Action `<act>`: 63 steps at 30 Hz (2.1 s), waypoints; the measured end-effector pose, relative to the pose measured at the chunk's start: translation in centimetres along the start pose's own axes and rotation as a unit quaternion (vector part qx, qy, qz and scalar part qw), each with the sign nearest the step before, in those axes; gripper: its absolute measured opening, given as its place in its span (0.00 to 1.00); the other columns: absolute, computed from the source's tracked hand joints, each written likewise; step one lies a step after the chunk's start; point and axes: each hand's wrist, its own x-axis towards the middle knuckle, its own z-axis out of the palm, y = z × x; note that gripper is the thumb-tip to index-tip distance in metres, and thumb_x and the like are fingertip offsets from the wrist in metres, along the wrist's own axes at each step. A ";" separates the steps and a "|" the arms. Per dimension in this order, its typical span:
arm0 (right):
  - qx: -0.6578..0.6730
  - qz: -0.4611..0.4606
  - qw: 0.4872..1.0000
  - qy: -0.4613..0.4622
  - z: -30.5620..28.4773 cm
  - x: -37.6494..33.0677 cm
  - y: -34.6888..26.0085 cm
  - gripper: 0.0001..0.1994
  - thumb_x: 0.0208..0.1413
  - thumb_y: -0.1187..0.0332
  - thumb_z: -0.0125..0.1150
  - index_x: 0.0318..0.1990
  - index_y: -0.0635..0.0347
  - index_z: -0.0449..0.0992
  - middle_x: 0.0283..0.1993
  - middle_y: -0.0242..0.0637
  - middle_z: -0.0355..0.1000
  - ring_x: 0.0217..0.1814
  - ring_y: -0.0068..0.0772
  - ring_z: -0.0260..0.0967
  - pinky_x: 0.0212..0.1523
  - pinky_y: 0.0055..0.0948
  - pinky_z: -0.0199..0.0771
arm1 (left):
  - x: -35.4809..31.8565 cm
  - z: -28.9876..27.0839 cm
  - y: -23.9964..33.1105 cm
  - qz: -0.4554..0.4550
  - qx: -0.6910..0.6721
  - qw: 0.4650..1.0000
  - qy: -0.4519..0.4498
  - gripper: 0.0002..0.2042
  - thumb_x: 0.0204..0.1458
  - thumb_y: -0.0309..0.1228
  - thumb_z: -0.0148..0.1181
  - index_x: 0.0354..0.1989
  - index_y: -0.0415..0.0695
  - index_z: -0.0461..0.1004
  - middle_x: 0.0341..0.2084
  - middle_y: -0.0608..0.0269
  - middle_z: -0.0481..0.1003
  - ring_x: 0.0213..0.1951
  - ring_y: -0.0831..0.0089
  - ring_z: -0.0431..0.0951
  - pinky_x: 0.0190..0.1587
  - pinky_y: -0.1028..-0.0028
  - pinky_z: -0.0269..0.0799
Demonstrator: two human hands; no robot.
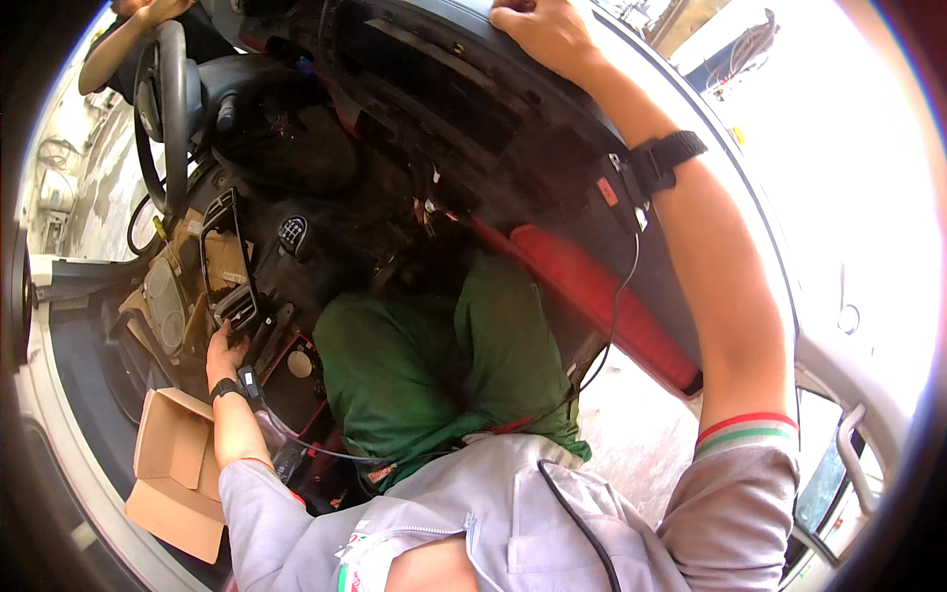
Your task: The person removes and handles the screen and bezel components of a car's center console and dashboard, reaching into the internal cavity by hand.
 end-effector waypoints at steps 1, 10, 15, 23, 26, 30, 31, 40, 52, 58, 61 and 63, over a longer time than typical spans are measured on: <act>-0.003 -0.009 1.000 0.003 0.1 0.1 0.2 0.13 0.55 0.64 0.65 0.43 0.64 0.84 0.38 0.43 0.83 0.43 0.35 0.80 0.49 0.36 0.79 | -0.2 -0.2 0.3 0.001 -0.016 1.000 -0.025 0.14 0.64 0.38 0.64 0.53 0.47 0.74 0.51 0.57 0.75 0.49 0.58 0.76 0.47 0.60 0.77; -0.045 -0.011 0.999 0.011 -0.2 -0.4 0.3 0.14 0.55 0.63 0.65 0.43 0.63 0.85 0.40 0.46 0.83 0.44 0.38 0.80 0.50 0.37 0.79 | -2.7 2.7 2.3 0.038 -0.118 0.992 -0.020 0.11 0.60 0.34 0.67 0.47 0.44 0.76 0.42 0.62 0.77 0.42 0.66 0.73 0.34 0.74 0.76; -0.049 -0.009 0.999 0.018 -1.0 -0.6 0.1 0.14 0.55 0.63 0.65 0.43 0.62 0.85 0.40 0.46 0.83 0.44 0.39 0.80 0.50 0.37 0.78 | -5.0 4.6 4.7 0.034 -0.186 0.979 -0.069 0.11 0.60 0.31 0.67 0.45 0.38 0.77 0.40 0.58 0.77 0.38 0.66 0.75 0.35 0.73 0.79; -0.046 -0.019 0.999 0.021 -0.5 -0.6 -0.1 0.14 0.54 0.63 0.65 0.41 0.63 0.85 0.38 0.48 0.82 0.44 0.41 0.80 0.49 0.38 0.79 | -10.5 2.9 4.0 0.027 -0.275 0.954 -0.116 0.07 0.61 0.28 0.61 0.42 0.37 0.78 0.34 0.58 0.79 0.34 0.69 0.79 0.32 0.74 0.82; -0.046 -0.024 0.998 0.025 -0.6 -0.7 -0.3 0.13 0.54 0.63 0.65 0.41 0.63 0.85 0.38 0.49 0.82 0.44 0.42 0.81 0.49 0.39 0.79 | -12.7 1.9 2.7 0.035 -0.280 0.948 -0.147 0.07 0.62 0.28 0.59 0.43 0.38 0.78 0.35 0.58 0.80 0.34 0.68 0.79 0.32 0.73 0.82; -0.041 -0.007 0.999 0.025 -0.4 -0.8 -0.1 0.14 0.53 0.63 0.64 0.40 0.62 0.85 0.38 0.49 0.82 0.43 0.43 0.81 0.49 0.40 0.79 | -15.9 0.1 0.8 0.044 -0.331 0.922 -0.198 0.10 0.65 0.30 0.56 0.45 0.37 0.79 0.37 0.55 0.81 0.33 0.64 0.80 0.34 0.70 0.84; -0.036 0.002 0.999 0.024 -0.4 -0.7 -0.2 0.14 0.53 0.62 0.64 0.40 0.62 0.85 0.38 0.49 0.82 0.43 0.44 0.81 0.49 0.40 0.79 | -16.6 -0.4 0.2 0.063 -0.331 0.918 -0.212 0.11 0.66 0.31 0.54 0.46 0.37 0.78 0.38 0.54 0.81 0.34 0.63 0.80 0.35 0.69 0.83; -0.043 -0.028 0.994 0.100 -0.7 -0.6 0.4 0.15 0.52 0.61 0.63 0.39 0.63 0.85 0.38 0.52 0.82 0.44 0.48 0.81 0.48 0.43 0.79 | -25.4 -2.1 -6.3 0.069 -0.310 0.888 -0.332 0.10 0.64 0.31 0.57 0.48 0.39 0.78 0.42 0.56 0.83 0.37 0.66 0.79 0.36 0.69 0.77; 0.358 0.019 0.926 -0.116 -0.7 -12.2 -6.9 0.31 0.65 0.44 0.60 0.61 0.63 0.74 0.59 0.44 0.75 0.59 0.39 0.74 0.55 0.36 0.76 | -36.3 -3.2 -7.8 0.217 -0.151 0.902 -0.340 0.33 0.45 0.29 0.64 0.63 0.28 0.69 0.54 0.48 0.79 0.54 0.56 0.81 0.63 0.61 0.74; 0.642 0.164 0.718 -0.213 -2.5 -19.3 -8.1 0.34 0.65 0.39 0.55 0.62 0.63 0.72 0.53 0.43 0.78 0.52 0.42 0.79 0.54 0.46 0.81 | -40.7 -1.8 -4.3 0.234 -0.023 0.885 -0.401 0.35 0.37 0.31 0.70 0.60 0.33 0.75 0.50 0.53 0.82 0.50 0.63 0.83 0.60 0.69 0.75; 0.575 0.186 0.781 -0.156 -5.3 -23.3 -5.3 0.29 0.60 0.50 0.65 0.60 0.64 0.74 0.50 0.41 0.79 0.44 0.35 0.78 0.49 0.34 0.81 | -40.6 -1.1 -3.0 0.221 0.035 0.870 -0.440 0.36 0.35 0.29 0.70 0.60 0.33 0.76 0.51 0.53 0.82 0.51 0.65 0.82 0.61 0.71 0.73; 0.489 0.194 0.824 -0.211 -7.1 -25.5 -4.7 0.30 0.57 0.53 0.69 0.60 0.64 0.73 0.47 0.36 0.77 0.45 0.27 0.74 0.46 0.28 0.77 | -39.0 -0.9 -1.5 0.233 0.088 0.852 -0.460 0.36 0.35 0.28 0.71 0.61 0.33 0.76 0.53 0.53 0.82 0.52 0.66 0.82 0.62 0.71 0.72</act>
